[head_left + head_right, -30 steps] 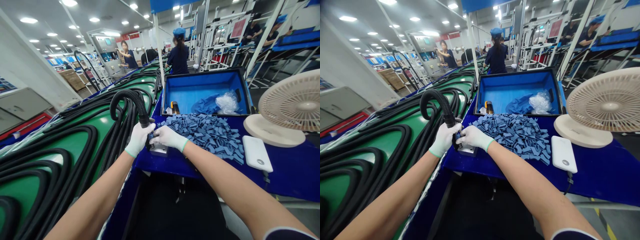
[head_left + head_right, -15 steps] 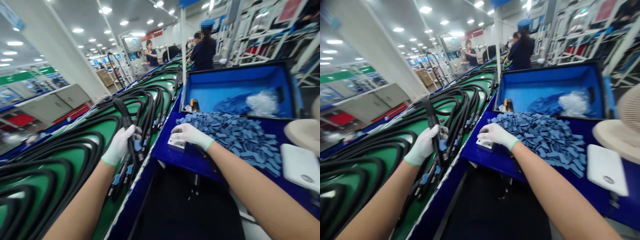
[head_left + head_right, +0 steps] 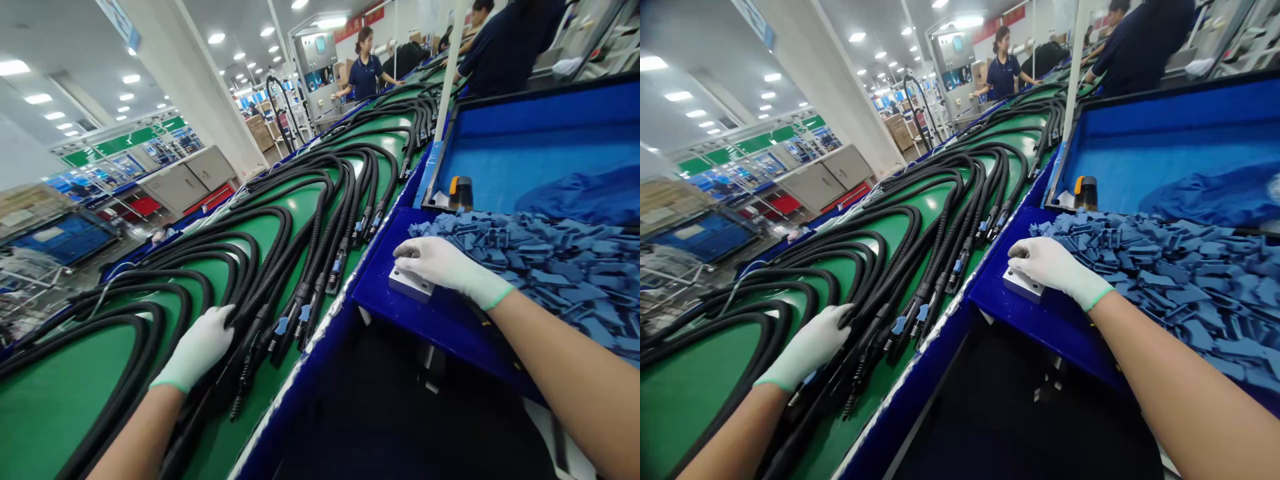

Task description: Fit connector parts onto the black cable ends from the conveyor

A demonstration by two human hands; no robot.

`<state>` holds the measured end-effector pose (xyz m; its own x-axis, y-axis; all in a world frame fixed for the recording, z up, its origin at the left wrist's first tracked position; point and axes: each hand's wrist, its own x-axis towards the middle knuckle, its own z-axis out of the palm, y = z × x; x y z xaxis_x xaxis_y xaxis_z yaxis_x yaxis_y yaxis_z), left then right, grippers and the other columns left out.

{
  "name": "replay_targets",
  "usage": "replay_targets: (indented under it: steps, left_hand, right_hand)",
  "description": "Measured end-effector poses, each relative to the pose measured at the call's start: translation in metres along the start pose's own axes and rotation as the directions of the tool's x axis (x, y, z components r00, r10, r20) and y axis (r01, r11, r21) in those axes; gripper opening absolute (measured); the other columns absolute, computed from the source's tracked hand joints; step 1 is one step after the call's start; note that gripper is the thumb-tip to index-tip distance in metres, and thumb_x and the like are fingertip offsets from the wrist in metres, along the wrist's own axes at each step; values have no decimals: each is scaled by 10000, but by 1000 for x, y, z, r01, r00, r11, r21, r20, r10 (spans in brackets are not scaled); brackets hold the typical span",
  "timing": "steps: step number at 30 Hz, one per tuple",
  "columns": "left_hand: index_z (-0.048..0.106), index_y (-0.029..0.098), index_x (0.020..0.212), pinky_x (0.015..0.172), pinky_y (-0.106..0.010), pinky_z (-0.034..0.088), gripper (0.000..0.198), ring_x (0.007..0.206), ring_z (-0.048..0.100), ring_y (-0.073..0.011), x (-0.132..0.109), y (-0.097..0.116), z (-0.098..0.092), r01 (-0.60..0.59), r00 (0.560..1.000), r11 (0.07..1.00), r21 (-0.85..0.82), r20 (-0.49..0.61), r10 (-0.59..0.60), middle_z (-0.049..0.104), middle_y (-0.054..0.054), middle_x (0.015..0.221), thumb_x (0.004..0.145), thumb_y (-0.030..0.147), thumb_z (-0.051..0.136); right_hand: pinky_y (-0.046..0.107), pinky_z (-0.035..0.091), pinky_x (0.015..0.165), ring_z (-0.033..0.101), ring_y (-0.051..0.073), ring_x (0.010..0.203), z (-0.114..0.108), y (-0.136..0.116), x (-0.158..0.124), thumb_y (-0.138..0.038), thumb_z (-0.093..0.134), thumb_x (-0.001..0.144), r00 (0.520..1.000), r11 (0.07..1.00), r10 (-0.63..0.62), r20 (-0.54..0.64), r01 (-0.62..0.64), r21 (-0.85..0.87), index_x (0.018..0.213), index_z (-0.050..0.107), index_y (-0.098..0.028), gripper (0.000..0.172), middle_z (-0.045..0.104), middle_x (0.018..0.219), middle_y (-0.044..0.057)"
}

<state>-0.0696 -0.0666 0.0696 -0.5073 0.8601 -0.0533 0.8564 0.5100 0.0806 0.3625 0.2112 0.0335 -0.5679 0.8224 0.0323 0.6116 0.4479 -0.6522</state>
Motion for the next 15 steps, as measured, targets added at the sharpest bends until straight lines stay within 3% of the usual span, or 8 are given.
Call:
replay_targets:
  steps: [3, 7, 10, 12, 15]
  left_hand:
    - [657, 166, 1318, 1153, -424, 393, 554, 1290, 597, -347, 22, 18, 27, -28, 997, 997, -69, 69, 33, 666, -155, 1355, 828, 413, 576]
    - [666, 55, 1249, 1116, -531, 408, 705, 1233, 608, -467, 52, 38, 47, 26, 988, 982, -185, 152, 3, 686, -263, 1268, 656, 430, 736]
    - [669, 63, 1196, 1078, -487, 458, 687, 1199, 635, -436, 66, 40, 30, 46, 983, 939, -341, 181, 18, 705, -239, 1233, 630, 442, 758]
    - [680, 103, 1128, 933, -444, 553, 584, 1032, 707, -376, 67, 39, 8, 56, 978, 881, -470, 201, 45, 754, -170, 1082, 679, 472, 728]
    - [654, 148, 1077, 744, -373, 587, 453, 806, 707, -264, 53, 52, -23, 43, 981, 762, -647, 173, 92, 732, -83, 919, 793, 500, 634]
  right_hand:
    - [291, 527, 859, 716, 214, 994, 2, 0, -2, -373, 617, 860, 1000, 1000, -1, -4, 1, 3, 1117, 764, -235, 326, 776, 1114, 22]
    - [304, 527, 891, 714, 227, 1006, -1, -3, -4, -338, 620, 856, 1000, 1000, 2, -7, -2, 6, 1127, 762, -215, 329, 774, 1123, 40]
    - [315, 537, 874, 716, 233, 988, -8, -10, -10, -323, 612, 871, 1000, 999, 5, 12, -6, 39, 1137, 760, -200, 328, 773, 1116, 53]
    - [320, 542, 872, 716, 236, 980, -9, -20, -19, -327, 614, 884, 1000, 995, -7, 3, 7, 99, 1137, 758, -190, 322, 770, 1108, 63]
    - [347, 522, 956, 697, 243, 1033, 2, -46, -41, -327, 616, 906, 992, 968, -129, -12, 128, 214, 1117, 764, -197, 289, 760, 1112, 67]
